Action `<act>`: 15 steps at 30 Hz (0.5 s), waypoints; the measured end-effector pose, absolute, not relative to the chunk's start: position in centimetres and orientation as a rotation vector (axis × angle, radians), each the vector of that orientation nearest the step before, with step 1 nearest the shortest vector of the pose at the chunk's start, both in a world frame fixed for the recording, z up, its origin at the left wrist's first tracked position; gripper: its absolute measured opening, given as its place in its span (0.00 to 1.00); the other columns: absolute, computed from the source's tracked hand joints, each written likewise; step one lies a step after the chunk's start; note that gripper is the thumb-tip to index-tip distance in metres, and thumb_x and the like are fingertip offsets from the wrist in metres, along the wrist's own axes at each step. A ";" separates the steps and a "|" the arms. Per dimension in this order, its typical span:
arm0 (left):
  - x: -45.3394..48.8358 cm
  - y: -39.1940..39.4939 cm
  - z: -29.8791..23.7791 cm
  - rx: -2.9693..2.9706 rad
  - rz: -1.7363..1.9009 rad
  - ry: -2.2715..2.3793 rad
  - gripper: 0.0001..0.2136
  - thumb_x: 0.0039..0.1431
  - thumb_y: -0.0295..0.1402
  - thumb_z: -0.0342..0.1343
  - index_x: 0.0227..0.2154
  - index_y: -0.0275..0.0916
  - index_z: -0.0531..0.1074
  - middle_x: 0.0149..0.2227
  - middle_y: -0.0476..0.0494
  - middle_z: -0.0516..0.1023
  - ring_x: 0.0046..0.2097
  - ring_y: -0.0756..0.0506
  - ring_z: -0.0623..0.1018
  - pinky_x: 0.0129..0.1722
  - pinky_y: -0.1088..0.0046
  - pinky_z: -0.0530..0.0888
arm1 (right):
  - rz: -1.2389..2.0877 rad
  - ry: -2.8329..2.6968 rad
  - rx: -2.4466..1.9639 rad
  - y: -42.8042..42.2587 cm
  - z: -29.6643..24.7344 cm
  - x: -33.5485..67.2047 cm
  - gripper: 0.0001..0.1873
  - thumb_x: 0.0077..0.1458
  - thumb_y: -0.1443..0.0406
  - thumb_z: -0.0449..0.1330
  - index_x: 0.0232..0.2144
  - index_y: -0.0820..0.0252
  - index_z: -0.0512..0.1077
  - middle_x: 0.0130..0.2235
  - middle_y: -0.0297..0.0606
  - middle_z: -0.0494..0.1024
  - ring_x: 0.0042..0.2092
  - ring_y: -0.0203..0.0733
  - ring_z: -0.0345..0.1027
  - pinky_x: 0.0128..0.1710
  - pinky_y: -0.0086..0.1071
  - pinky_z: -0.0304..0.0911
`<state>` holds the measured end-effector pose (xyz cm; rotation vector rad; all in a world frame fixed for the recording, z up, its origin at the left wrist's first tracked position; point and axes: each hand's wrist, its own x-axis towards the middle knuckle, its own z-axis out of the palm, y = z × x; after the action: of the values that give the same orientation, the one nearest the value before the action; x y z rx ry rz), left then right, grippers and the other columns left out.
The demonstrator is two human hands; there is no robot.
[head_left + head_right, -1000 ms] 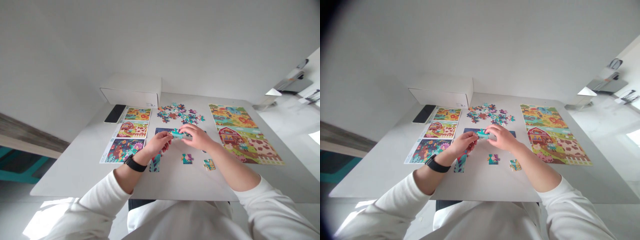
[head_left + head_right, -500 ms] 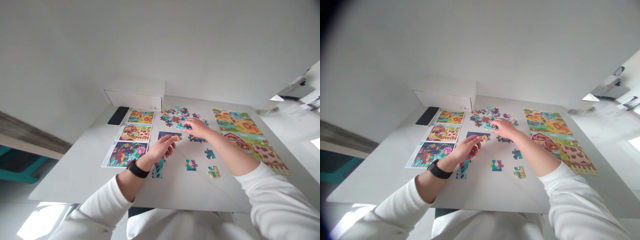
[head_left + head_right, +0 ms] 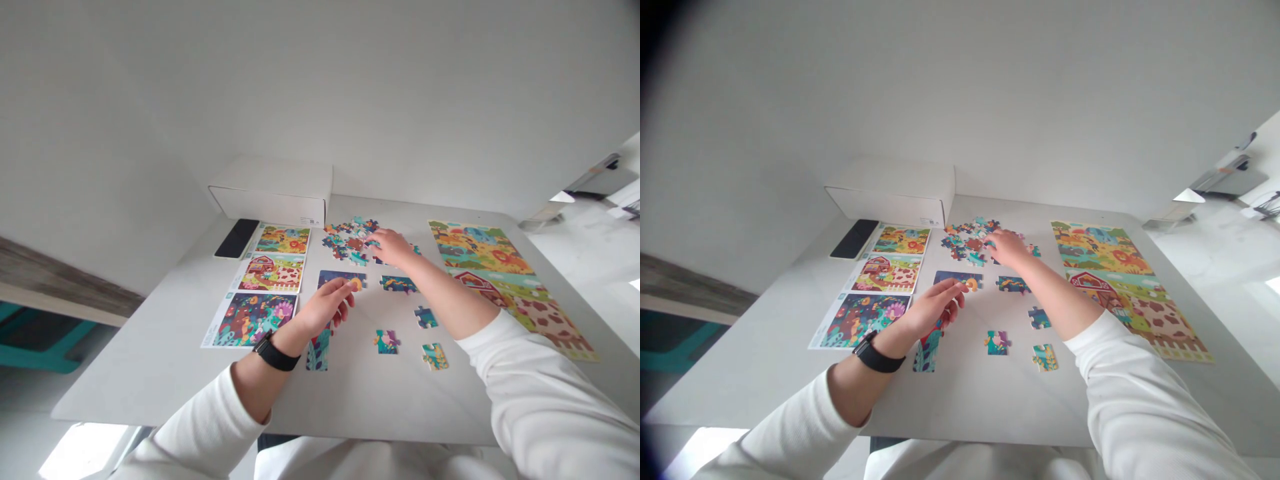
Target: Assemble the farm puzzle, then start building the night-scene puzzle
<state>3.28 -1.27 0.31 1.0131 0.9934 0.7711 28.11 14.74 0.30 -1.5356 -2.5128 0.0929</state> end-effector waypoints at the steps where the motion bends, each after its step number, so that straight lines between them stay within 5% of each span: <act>1: 3.3 -1.2 0.3 1.014 0.771 0.994 0.19 0.63 0.53 0.63 0.39 0.41 0.72 0.32 0.51 0.75 0.20 0.55 0.71 0.14 0.80 0.61 | 0.062 -2.469 -1.606 15.4 0.3 28.4 0.18 0.70 0.66 0.59 0.56 0.56 0.82 0.59 0.47 0.83 0.60 0.54 0.75 0.64 0.45 0.67; 9: 3.3 -1.1 0.1 1.002 0.773 0.995 0.19 0.63 0.52 0.64 0.39 0.41 0.72 0.33 0.51 0.76 0.21 0.54 0.71 0.14 0.80 0.63 | 0.064 -2.481 -1.807 18.9 -0.5 29.3 0.32 0.69 0.73 0.53 0.71 0.55 0.71 0.67 0.44 0.78 0.66 0.53 0.71 0.67 0.43 0.65; 15: 3.3 -1.1 -0.1 1.010 0.739 1.007 0.18 0.63 0.52 0.63 0.39 0.41 0.71 0.32 0.52 0.75 0.21 0.54 0.71 0.13 0.80 0.62 | 0.014 -2.404 -1.977 19.2 -0.5 29.7 0.25 0.68 0.70 0.57 0.64 0.54 0.79 0.65 0.50 0.78 0.65 0.59 0.70 0.65 0.48 0.65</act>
<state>3.27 -1.14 -0.10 1.0100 1.0073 0.7394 29.71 19.24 -0.48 -1.9772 -2.4036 0.0143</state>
